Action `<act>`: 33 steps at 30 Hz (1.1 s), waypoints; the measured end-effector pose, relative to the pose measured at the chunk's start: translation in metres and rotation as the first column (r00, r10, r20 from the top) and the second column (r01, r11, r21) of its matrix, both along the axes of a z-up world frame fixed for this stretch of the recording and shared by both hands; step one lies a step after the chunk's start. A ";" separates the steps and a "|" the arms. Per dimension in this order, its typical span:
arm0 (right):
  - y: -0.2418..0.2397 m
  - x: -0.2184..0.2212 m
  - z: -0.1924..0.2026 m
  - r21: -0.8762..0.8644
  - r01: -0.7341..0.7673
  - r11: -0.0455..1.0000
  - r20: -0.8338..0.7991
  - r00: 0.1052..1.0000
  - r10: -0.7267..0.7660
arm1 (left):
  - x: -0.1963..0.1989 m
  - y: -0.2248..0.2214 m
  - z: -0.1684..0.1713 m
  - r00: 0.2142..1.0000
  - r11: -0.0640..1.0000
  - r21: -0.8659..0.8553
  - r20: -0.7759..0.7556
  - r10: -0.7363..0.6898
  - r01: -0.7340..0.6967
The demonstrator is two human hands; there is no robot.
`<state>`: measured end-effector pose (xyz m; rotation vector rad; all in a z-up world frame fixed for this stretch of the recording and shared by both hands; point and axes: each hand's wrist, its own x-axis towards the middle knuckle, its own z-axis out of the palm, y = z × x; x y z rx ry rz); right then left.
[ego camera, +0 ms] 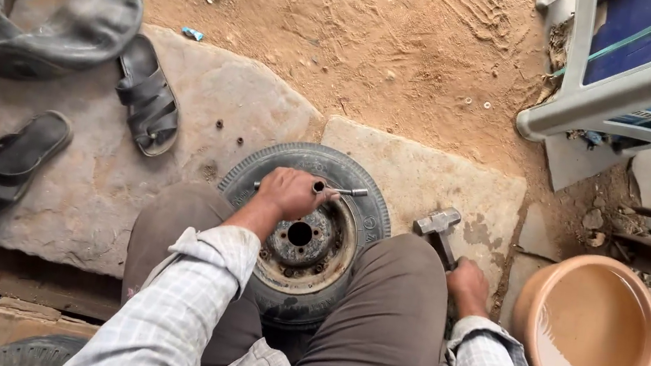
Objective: Repairing a wheel hub assembly using a hammer and a metal rod punch tool.
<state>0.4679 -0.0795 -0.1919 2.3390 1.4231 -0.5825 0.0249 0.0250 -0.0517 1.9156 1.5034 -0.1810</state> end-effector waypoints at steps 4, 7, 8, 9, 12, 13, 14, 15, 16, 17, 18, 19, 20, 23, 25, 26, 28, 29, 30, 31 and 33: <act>0.007 -0.019 0.042 0.011 0.078 0.997 -0.021 0.997 -0.078 | -0.005 -0.002 0.020 0.996 0.995 -0.052 -0.028 0.087 -0.088; 0.021 0.001 0.031 0.078 0.183 0.980 -0.068 0.982 -0.178 | -0.008 -0.003 0.017 0.992 0.992 -0.002 -0.011 0.124 -0.124; 0.026 0.008 0.033 0.062 0.204 0.977 -0.124 0.973 -0.195 | -0.007 -0.005 0.014 0.994 0.994 -0.015 -0.037 0.104 -0.105; 0.031 0.014 0.035 0.045 0.223 0.974 -0.180 0.961 -0.211 | -0.007 -0.007 0.012 0.994 0.996 -0.028 -0.063 0.084 -0.086; 0.044 -0.018 0.101 -0.012 0.304 0.953 -0.386 0.877 -0.285 | -0.005 -0.007 0.013 0.994 0.994 -0.005 -0.013 0.107 -0.107; 0.047 -0.024 0.120 -0.003 0.297 0.955 -0.383 0.882 -0.276 | -0.004 -0.006 0.013 0.993 0.993 0.002 -0.006 0.114 -0.114; 0.045 -0.031 0.138 0.016 0.324 0.946 -0.536 0.801 -0.266 | -0.005 -0.009 0.011 0.996 0.996 -0.020 -0.042 0.082 -0.083; 0.045 -0.038 0.155 0.028 0.353 0.935 -0.673 0.698 -0.244 | -0.005 -0.011 0.009 0.996 0.998 -0.044 -0.078 0.049 -0.052; 0.045 -0.050 0.181 0.029 0.349 0.937 -0.674 0.699 -0.240 | -0.006 -0.011 0.008 0.996 0.997 -0.043 -0.077 0.053 -0.057; 0.047 -0.061 0.207 0.102 0.315 0.944 -0.785 0.608 -0.119 | -0.007 -0.011 0.007 0.997 0.999 0.014 -0.055 0.046 -0.046; 0.046 -0.072 0.233 0.178 0.296 0.938 -0.867 0.499 0.007 | -0.006 -0.010 0.006 0.999 0.997 0.072 -0.033 0.032 -0.030; 0.045 -0.087 0.257 0.179 0.297 0.938 -0.866 0.500 0.007 | -0.006 -0.012 0.009 0.999 0.997 0.072 -0.032 0.031 -0.029; 0.044 -0.102 0.282 0.304 0.232 0.924 -0.881 0.436 0.181 | -0.006 -0.012 0.012 0.998 0.998 0.050 -0.031 0.048 -0.046; 0.046 -0.145 0.319 0.542 0.091 0.836 -0.777 0.434 0.457 | -0.006 -0.009 0.018 0.998 0.998 0.041 -0.017 0.056 -0.055; 0.047 -0.160 0.300 0.630 -0.007 0.776 -0.674 0.492 0.551 | -0.007 -0.011 0.019 0.999 0.998 0.045 -0.005 0.051 -0.051; 0.049 -0.162 0.276 0.501 -0.056 0.864 -0.702 0.557 0.443 | -0.008 -0.011 0.019 0.999 0.998 0.031 -0.005 0.046 -0.046; 0.052 -0.178 0.263 0.357 -0.094 0.929 -0.705 0.626 0.334 | -0.009 -0.010 0.012 0.999 0.999 0.019 -0.003 0.043 -0.043; 0.053 -0.192 0.274 0.362 -0.319 0.876 -0.498 0.728 0.471 | -0.008 -0.008 0.004 0.998 0.999 0.022 -0.033 0.049 -0.048; 0.054 -0.206 0.285 0.306 -0.526 0.793 -0.265 0.753 0.602 | -0.007 -0.006 -0.004 0.997 0.998 0.026 -0.062 0.054 -0.052; 0.054 -0.208 0.294 0.307 -0.527 0.792 -0.261 0.754 0.603 | -0.007 -0.006 -0.003 0.997 0.998 0.030 -0.059 0.055 -0.053; 0.050 -0.215 0.311 0.332 -0.415 0.847 -0.321 0.795 0.515 | -0.010 -0.009 0.000 0.999 0.996 0.087 -0.029 0.034 -0.031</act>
